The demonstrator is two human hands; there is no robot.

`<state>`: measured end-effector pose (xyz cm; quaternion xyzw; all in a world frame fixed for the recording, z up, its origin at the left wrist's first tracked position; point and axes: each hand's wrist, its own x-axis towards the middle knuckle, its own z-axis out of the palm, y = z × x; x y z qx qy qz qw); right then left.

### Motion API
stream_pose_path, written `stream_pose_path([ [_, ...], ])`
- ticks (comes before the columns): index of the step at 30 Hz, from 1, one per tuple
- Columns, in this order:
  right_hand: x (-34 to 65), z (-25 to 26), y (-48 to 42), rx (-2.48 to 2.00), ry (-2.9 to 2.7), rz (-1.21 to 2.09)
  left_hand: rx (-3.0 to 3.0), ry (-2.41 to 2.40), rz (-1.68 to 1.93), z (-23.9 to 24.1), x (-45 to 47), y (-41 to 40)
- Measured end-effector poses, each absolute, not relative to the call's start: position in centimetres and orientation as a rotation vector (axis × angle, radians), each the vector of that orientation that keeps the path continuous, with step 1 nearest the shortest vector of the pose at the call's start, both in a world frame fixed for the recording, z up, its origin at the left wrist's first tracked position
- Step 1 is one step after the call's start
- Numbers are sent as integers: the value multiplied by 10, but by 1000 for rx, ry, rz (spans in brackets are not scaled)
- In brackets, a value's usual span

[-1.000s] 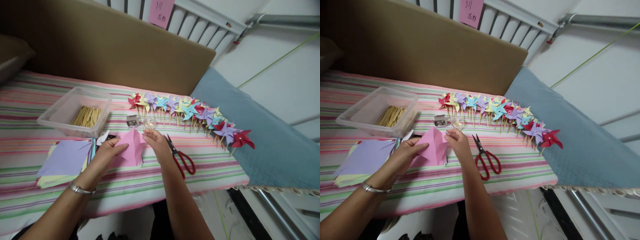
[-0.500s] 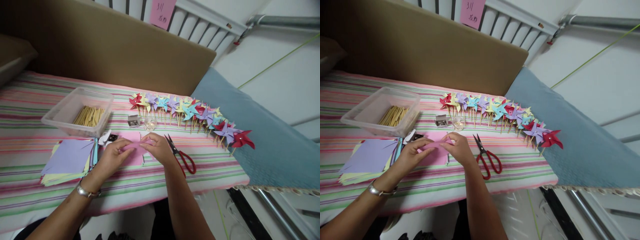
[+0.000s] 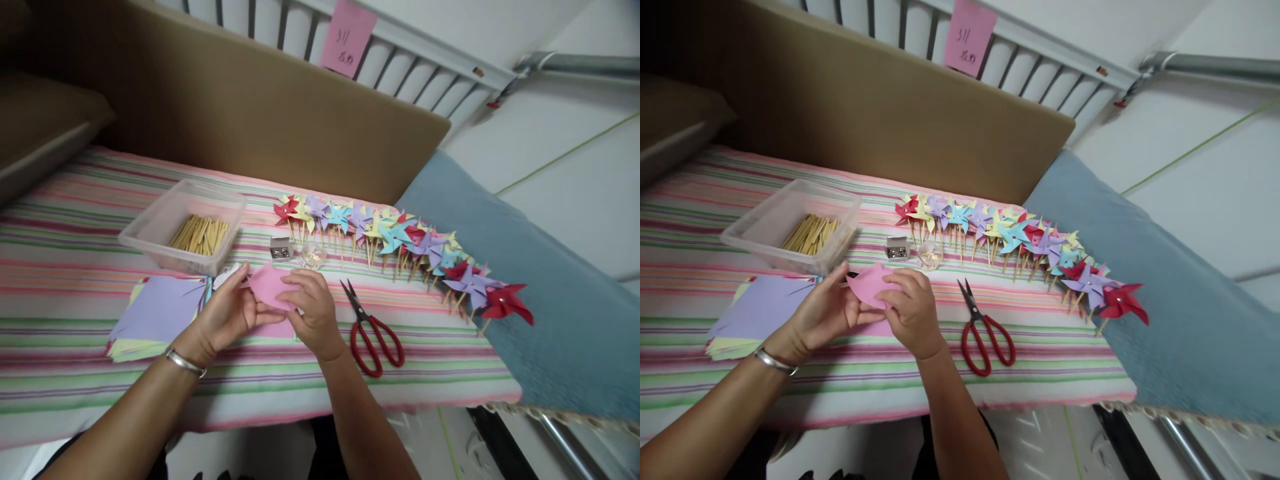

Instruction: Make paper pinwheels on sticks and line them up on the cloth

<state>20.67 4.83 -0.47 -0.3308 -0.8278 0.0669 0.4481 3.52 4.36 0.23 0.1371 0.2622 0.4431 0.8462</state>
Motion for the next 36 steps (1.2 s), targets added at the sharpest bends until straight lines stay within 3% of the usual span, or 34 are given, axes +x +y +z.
stream_pose_path([
  [18,201,-11,46,-916,-2110,248,413,942,1265,-9,27,55],
  [36,194,-17,47,-1306,-1743,756,794,1007,1106,-20,36,50],
])
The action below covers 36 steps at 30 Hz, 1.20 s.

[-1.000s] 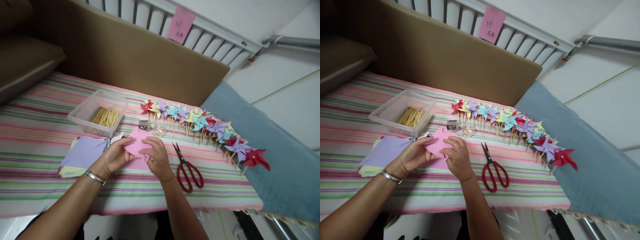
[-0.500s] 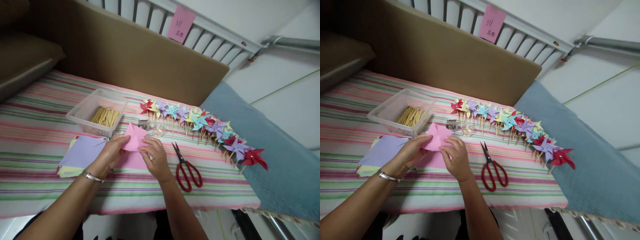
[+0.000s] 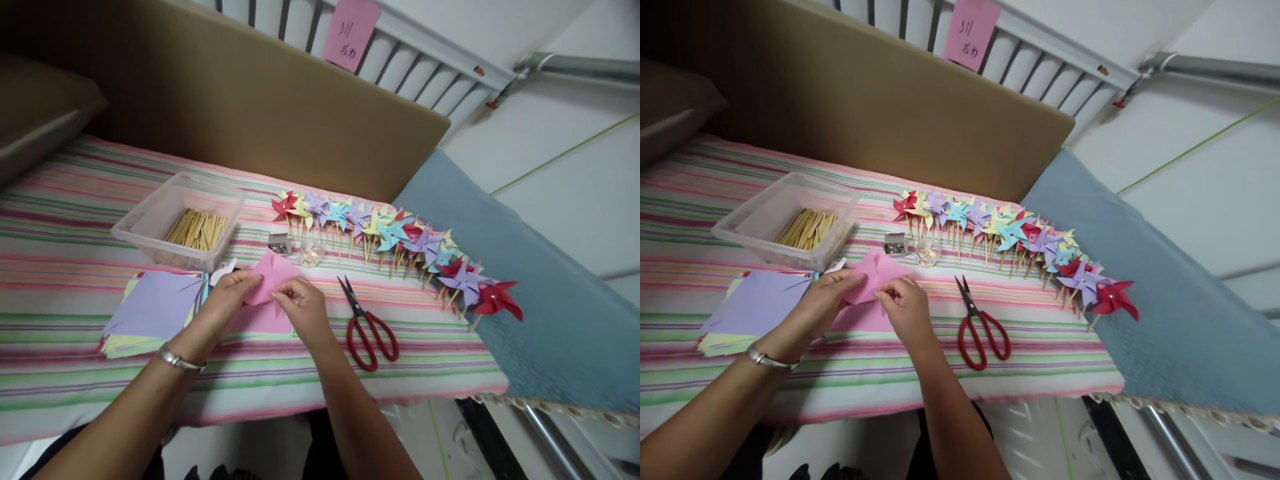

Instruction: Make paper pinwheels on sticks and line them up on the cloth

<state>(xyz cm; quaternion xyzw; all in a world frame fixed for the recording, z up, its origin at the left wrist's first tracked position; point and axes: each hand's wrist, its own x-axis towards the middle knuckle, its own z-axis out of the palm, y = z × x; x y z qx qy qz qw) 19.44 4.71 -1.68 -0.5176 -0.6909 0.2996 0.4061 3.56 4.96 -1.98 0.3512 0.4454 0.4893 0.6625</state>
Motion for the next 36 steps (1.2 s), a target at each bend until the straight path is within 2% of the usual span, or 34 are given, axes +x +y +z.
stream_pose_path([
  [11,190,-13,46,-1363,-1507,1041,679,1024,1132,-18,42,49],
  [21,187,-13,48,-1412,-1357,1146,630,1054,1185,-24,49,48],
  [27,187,-15,49,-1444,-1318,1143,643,985,1205,-24,52,46],
  [36,183,-26,48,-1501,-1388,1075,715,1188,1235,-29,57,45],
])
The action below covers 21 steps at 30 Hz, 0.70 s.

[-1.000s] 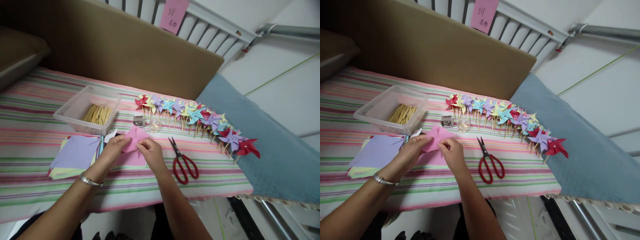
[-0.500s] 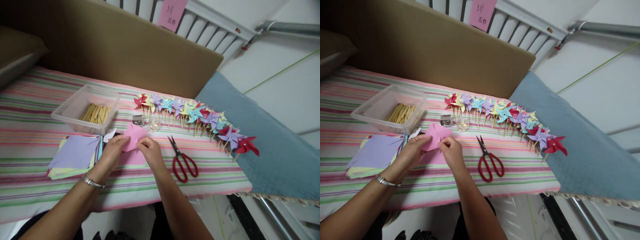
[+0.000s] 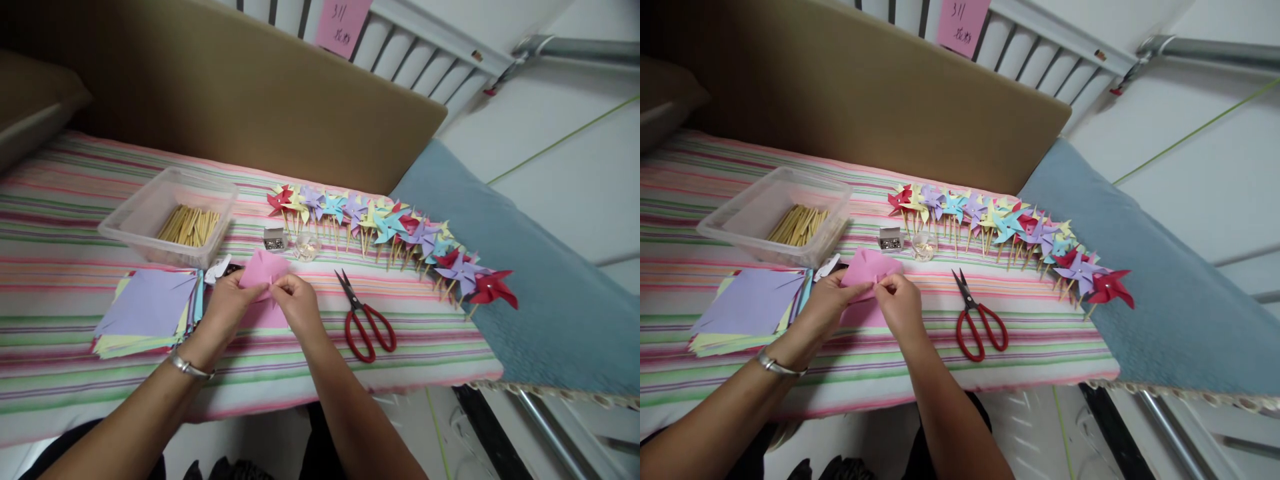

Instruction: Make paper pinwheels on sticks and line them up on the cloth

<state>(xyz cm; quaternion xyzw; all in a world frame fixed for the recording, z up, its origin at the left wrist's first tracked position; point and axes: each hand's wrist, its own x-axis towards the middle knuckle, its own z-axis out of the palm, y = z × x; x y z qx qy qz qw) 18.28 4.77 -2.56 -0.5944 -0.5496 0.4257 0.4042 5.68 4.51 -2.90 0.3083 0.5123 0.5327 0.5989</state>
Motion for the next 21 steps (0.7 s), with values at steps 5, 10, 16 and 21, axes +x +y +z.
stream_pose_path([
  [5,186,-22,47,-1541,-1494,959,776,1273,1205,-29,53,46],
  [10,207,-6,56,-1541,-1485,820,877,1312,1049,-25,50,45],
  [16,223,-5,61,-1371,-1378,1493,988,1253,915,-25,53,43],
  [21,223,-8,60,-1339,-1388,1577,1057,1233,884,-24,53,44],
])
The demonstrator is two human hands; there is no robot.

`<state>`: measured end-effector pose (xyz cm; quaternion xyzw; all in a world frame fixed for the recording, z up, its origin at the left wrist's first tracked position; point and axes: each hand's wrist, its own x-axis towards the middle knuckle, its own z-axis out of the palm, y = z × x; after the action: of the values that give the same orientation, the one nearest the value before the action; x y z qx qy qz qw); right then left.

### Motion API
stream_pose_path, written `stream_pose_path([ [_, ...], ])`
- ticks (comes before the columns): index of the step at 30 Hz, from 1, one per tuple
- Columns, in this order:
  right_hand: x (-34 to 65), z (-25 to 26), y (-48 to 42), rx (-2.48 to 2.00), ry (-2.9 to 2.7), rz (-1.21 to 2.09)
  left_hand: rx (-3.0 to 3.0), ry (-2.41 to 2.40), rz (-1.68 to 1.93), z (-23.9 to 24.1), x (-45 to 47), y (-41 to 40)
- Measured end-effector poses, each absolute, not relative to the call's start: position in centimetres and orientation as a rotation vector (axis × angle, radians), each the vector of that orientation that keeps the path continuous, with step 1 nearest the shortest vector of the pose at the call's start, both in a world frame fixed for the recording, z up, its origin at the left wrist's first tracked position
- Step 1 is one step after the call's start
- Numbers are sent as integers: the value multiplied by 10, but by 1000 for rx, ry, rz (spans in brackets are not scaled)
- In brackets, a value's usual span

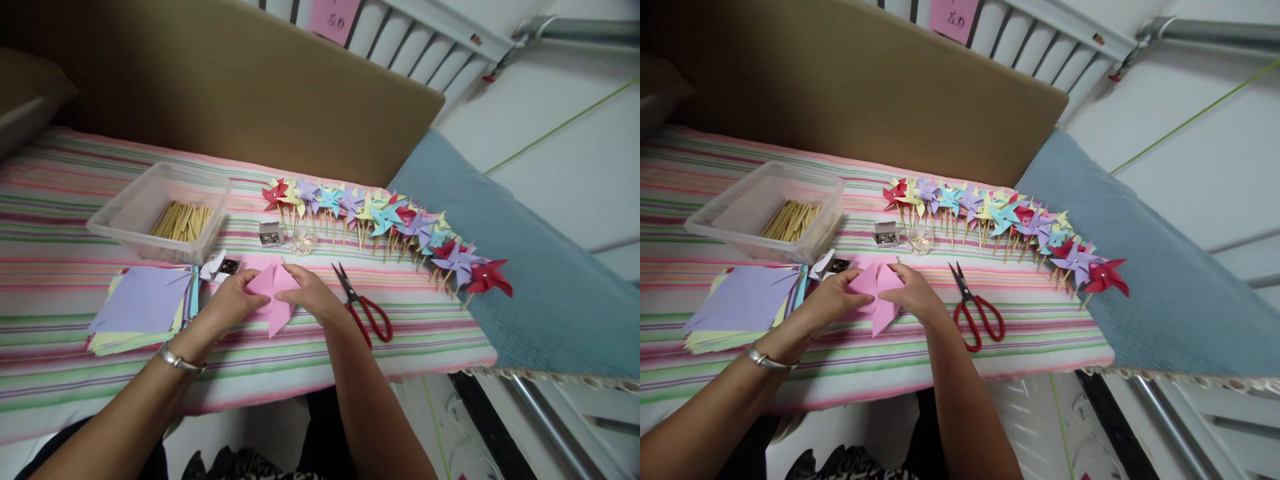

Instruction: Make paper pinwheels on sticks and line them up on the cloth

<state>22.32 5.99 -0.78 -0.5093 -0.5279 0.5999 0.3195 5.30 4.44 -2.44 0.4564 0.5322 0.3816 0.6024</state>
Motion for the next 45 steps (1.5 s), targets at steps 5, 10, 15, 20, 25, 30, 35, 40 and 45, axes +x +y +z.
stream_pose_path([
  [5,220,-6,59,-1335,-1472,1573,1163,1225,846,-24,51,44],
  [10,219,-6,59,-1320,-1509,1560,1161,1258,849,-22,51,44],
  [15,218,-5,58,-1300,-1553,1531,1172,1273,854,-21,52,44],
  [20,218,-8,60,-1346,-1440,1485,1024,1248,929,-22,50,46],
  [25,215,-15,63,-1239,-1114,1457,581,1048,1085,-16,53,44],
  [30,197,-19,62,-1203,-919,1297,558,877,1112,-20,67,36],
  [35,183,-25,55,-1183,-923,1228,571,961,1176,-30,69,36],
  [40,178,-30,52,-1184,-959,1209,511,987,1234,-28,66,39],
  [45,176,-30,51,-1181,-976,1249,501,1036,1265,-28,64,40],
])
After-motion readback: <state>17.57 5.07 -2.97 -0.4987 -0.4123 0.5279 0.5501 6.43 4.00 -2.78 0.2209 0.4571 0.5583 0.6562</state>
